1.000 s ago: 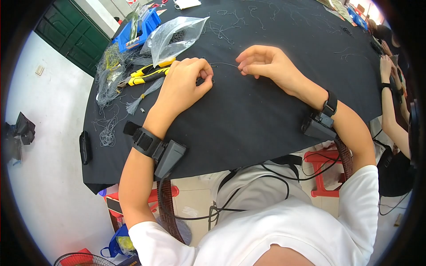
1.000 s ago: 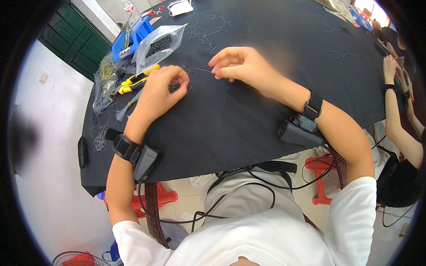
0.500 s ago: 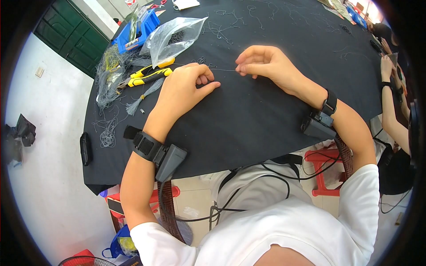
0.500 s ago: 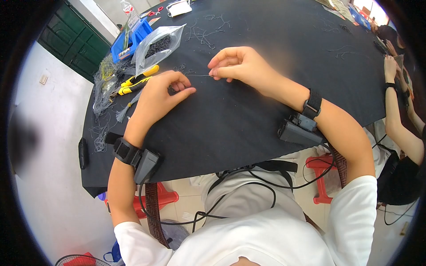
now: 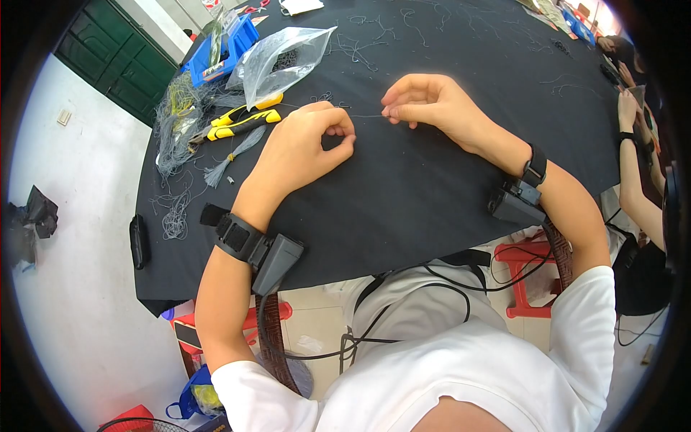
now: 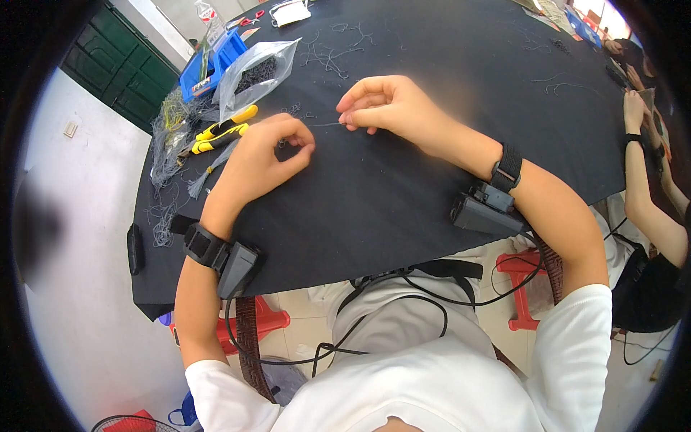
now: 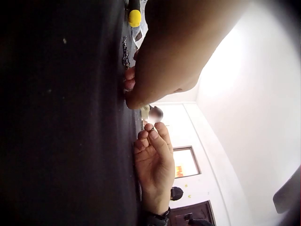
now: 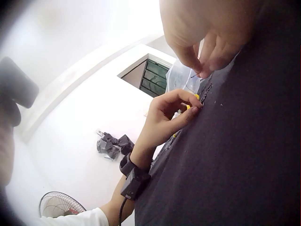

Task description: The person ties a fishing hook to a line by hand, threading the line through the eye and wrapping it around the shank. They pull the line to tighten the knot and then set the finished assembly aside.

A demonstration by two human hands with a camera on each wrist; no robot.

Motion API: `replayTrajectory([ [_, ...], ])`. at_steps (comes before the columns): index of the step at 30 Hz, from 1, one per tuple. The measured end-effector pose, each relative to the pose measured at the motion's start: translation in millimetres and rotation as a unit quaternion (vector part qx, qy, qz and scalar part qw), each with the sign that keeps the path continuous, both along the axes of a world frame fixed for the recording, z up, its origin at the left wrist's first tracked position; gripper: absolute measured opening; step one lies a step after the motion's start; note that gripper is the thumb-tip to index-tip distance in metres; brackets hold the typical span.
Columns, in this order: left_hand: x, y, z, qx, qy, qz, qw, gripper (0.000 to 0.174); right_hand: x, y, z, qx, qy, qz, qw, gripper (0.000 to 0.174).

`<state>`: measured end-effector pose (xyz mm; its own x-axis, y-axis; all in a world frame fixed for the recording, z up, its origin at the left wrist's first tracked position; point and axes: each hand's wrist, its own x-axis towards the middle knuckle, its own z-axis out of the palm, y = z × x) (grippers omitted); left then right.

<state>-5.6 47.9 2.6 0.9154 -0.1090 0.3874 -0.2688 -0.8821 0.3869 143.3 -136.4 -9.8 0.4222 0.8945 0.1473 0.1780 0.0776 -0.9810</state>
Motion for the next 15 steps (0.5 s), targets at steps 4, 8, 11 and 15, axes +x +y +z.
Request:
replayTrajectory([
  [4,-1.0,-4.3,3.6,-0.009,0.025,-0.023,0.999,0.009,-0.4,-0.1,-0.5,0.001,-0.006,-0.014,1.0,0.02],
  [8,-2.9,-7.9,4.7,-0.031,0.059,-0.004,0.998,0.008,0.0,-0.6,0.1,-0.004,0.003,-0.024,1.0,0.021],
  [11,-1.9,-6.7,1.1,-0.029,0.03,-0.014,0.999,0.009,-0.2,-0.9,0.4,0.002,0.003,-0.02,1.0,0.02],
  [15,-1.3,-5.0,-1.1,-0.021,0.003,-0.003,1.0,0.011,0.3,-0.3,-0.8,-0.003,-0.013,-0.023,1.0,0.02],
])
